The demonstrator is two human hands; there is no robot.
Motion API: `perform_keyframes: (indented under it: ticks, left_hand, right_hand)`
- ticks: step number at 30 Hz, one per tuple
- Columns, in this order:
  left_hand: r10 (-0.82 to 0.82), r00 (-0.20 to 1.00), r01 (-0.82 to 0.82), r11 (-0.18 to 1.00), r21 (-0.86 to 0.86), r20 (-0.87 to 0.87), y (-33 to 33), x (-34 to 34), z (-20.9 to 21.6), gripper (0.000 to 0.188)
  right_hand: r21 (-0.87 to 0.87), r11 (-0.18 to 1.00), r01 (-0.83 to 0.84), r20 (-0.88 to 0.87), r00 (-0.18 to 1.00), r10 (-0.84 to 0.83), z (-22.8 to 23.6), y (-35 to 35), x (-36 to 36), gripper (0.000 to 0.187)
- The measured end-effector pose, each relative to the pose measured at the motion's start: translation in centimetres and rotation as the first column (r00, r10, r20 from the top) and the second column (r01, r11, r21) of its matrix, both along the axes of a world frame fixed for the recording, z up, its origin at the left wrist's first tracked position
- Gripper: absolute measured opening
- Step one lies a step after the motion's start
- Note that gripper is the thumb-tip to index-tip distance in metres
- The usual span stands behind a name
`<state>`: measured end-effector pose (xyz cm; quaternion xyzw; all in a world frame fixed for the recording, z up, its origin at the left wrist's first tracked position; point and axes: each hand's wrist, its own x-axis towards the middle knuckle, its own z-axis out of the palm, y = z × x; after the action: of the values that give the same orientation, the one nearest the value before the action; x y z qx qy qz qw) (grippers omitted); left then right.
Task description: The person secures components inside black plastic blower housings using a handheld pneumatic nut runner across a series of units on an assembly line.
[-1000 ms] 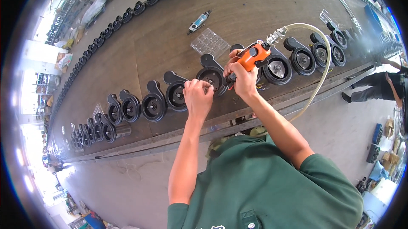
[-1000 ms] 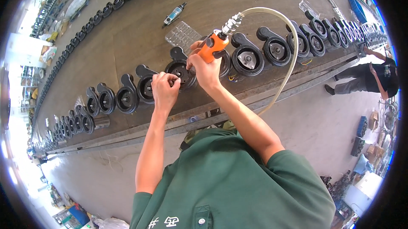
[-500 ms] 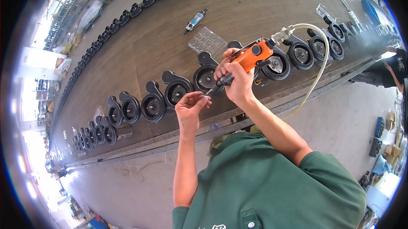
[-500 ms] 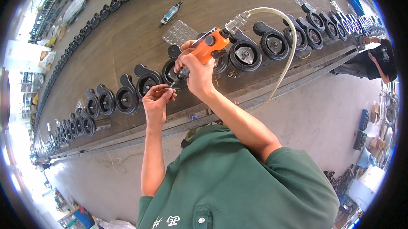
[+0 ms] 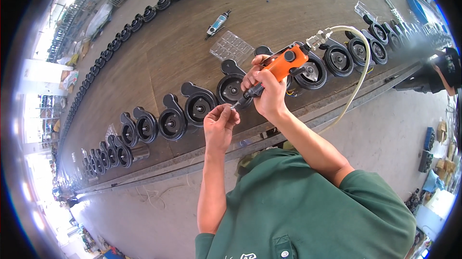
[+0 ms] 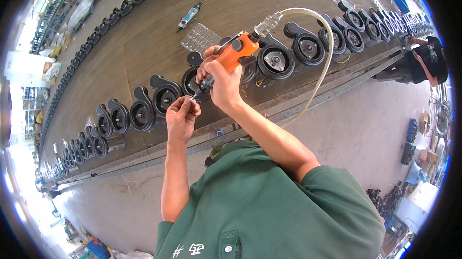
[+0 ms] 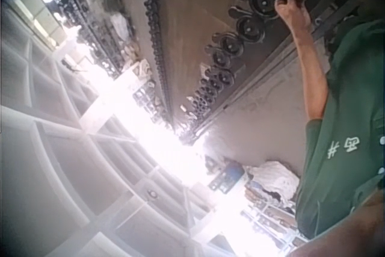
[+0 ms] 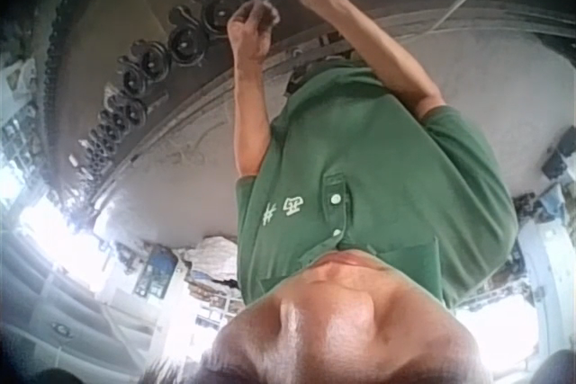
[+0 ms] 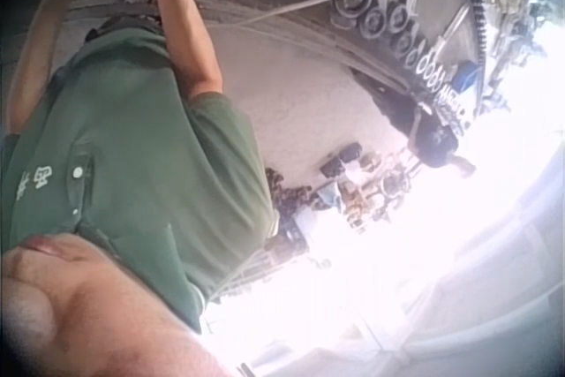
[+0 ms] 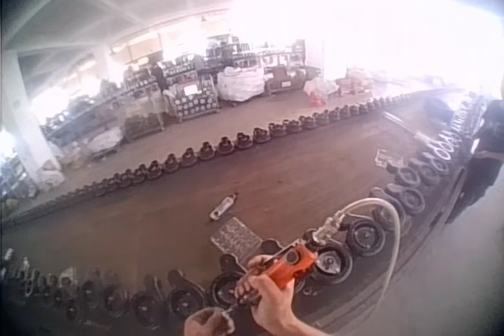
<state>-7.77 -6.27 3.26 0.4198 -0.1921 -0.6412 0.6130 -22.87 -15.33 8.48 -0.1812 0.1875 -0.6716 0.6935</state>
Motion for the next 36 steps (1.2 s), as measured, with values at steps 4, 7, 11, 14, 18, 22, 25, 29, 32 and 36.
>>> perform_keyframes:
  ticks: [4,7,11,14,18,22,25,29,32,36]
  left_hand:
    - [-0.003,0.995,0.008,0.999,0.050,-0.097,0.0,0.1,-0.7,0.013]
    - [0.015,0.975,0.019,0.988,0.153,-0.224,0.0,0.3,-0.9,0.014]
    - [0.011,0.997,0.008,0.969,0.248,-0.076,-0.7,0.3,-0.3,0.016]
    - [-0.126,0.927,0.069,0.983,0.168,0.353,-1.6,0.2,1.1,0.018]
    - [-0.390,0.657,0.251,0.920,0.301,0.645,-3.2,0.4,1.9,0.037]
    - [-0.489,0.414,0.349,0.864,0.362,0.768,-4.4,0.5,2.0,0.047]
    - [-0.362,0.312,0.332,0.908,0.256,0.879,-4.5,0.9,0.9,0.048]
    - [-0.008,-0.013,0.113,0.994,0.009,1.000,-4.2,1.0,0.0,0.035]
    - [0.079,-0.208,0.041,0.997,-0.072,0.975,-5.0,2.2,0.7,0.043]
    - [0.147,-0.259,0.182,0.978,-0.102,0.954,-5.9,3.0,2.5,0.041]
  right_hand:
    - [-0.025,1.000,0.006,0.004,1.000,-0.006,-0.8,0.0,0.2,0.025]
    - [-0.071,0.997,-0.005,0.026,1.000,0.007,-1.5,0.4,0.3,0.026]
    - [-0.159,0.986,-0.048,-0.013,0.999,0.046,-2.0,0.9,0.2,0.029]
    - [-0.212,0.976,-0.051,-0.142,0.990,0.021,-2.9,0.4,0.1,0.028]
    - [-0.206,0.978,-0.017,-0.330,0.943,-0.053,-4.5,-1.0,0.3,0.026]
    - [-0.208,0.977,-0.043,-0.393,0.919,-0.043,-6.3,-1.6,0.3,0.027]
    - [-0.209,0.977,-0.052,-0.423,0.905,-0.042,-6.5,-1.5,0.5,0.027]
    - [-0.189,0.976,-0.106,-0.482,0.876,0.002,-6.0,-1.6,0.5,0.028]
    - [-0.204,0.966,-0.156,-0.543,0.839,0.021,-5.7,-1.6,0.8,0.027]
    - [-0.220,0.959,-0.176,-0.603,0.798,0.008,-6.1,-1.9,0.7,0.029]
